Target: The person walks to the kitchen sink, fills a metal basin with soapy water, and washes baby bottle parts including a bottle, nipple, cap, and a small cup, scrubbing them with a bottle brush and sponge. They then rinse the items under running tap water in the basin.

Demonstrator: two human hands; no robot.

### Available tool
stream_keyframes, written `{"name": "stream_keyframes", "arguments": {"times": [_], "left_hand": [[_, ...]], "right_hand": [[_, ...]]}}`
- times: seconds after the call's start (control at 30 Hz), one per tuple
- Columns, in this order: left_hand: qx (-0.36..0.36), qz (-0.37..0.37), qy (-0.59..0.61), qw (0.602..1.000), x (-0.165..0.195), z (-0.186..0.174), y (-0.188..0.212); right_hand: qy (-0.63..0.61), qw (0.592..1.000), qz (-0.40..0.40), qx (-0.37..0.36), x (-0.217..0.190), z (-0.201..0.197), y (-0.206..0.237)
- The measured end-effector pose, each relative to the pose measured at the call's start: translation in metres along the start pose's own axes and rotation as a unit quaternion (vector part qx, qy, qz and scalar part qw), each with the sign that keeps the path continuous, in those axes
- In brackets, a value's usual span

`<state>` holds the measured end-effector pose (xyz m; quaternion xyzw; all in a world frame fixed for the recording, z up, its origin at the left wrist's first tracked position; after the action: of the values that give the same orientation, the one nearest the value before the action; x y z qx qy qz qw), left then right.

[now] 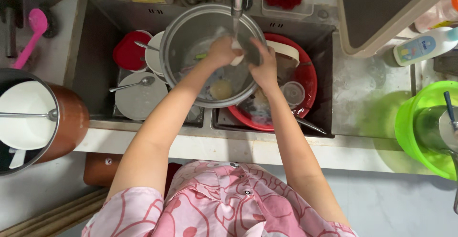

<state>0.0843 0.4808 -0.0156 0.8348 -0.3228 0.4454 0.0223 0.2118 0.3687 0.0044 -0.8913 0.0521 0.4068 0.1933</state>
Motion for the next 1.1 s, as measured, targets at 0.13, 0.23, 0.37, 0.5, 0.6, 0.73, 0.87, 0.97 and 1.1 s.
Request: {"name": "stream_keyframes", "arguments": {"times": [0.13,0.23,0.37,0.5,0.6,0.73,0.87,0.97,1.1], "left_hand": [[-0.087,-0.092,0.16,0.979,-0.01,0.018,0.008],[-0.111,-0.086,0.122,0.983,0.012,0.023,0.018],[-0.134,-0.083,-0.012,0.987,0.031,0.021,0.013],[-0.126,0.009,0.045,0.991,0.048,0.023,0.003],[-0.102,0.024,0.121,0.987,0.042,0.016,0.008],[-0.071,0.031,0.106,0.991,0.028,0.0,0.013],[-0.009,-0.005,0.094,0.996,0.02,-0.005,0.005],[0.022,-0.199,0.201,0.959,-0.007,0.005,0.002],[-0.028,-0.232,0.385,0.893,-0.013,0.018,0.0]], "right_hand": [[0.081,0.994,0.041,-0.059,-0.003,0.002,-0.002],[0.107,0.992,0.055,-0.037,-0.001,0.002,-0.006],[0.114,0.992,0.048,-0.016,0.008,0.007,-0.004],[0.052,0.998,0.0,0.02,0.012,0.004,-0.007],[0.065,0.998,-0.001,0.02,0.012,0.002,-0.011],[0.082,0.997,0.014,0.001,0.006,0.005,-0.013],[0.07,0.995,0.06,-0.027,0.001,0.01,-0.016],[0.102,0.994,0.023,-0.027,-0.011,0.008,-0.017],[0.09,0.995,0.03,-0.032,-0.012,0.004,-0.015]]}}
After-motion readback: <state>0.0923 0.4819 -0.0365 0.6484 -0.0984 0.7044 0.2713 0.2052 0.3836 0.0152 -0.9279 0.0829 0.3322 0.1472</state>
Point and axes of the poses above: each hand's wrist, its own y-axis away from the middle knuckle, its own z-axis out of the palm, x = y × z, the point moved 7 cm from there along -y, towards the middle knuckle, and after that the axes turned 6 degrees about y, right-handed, at the moved point
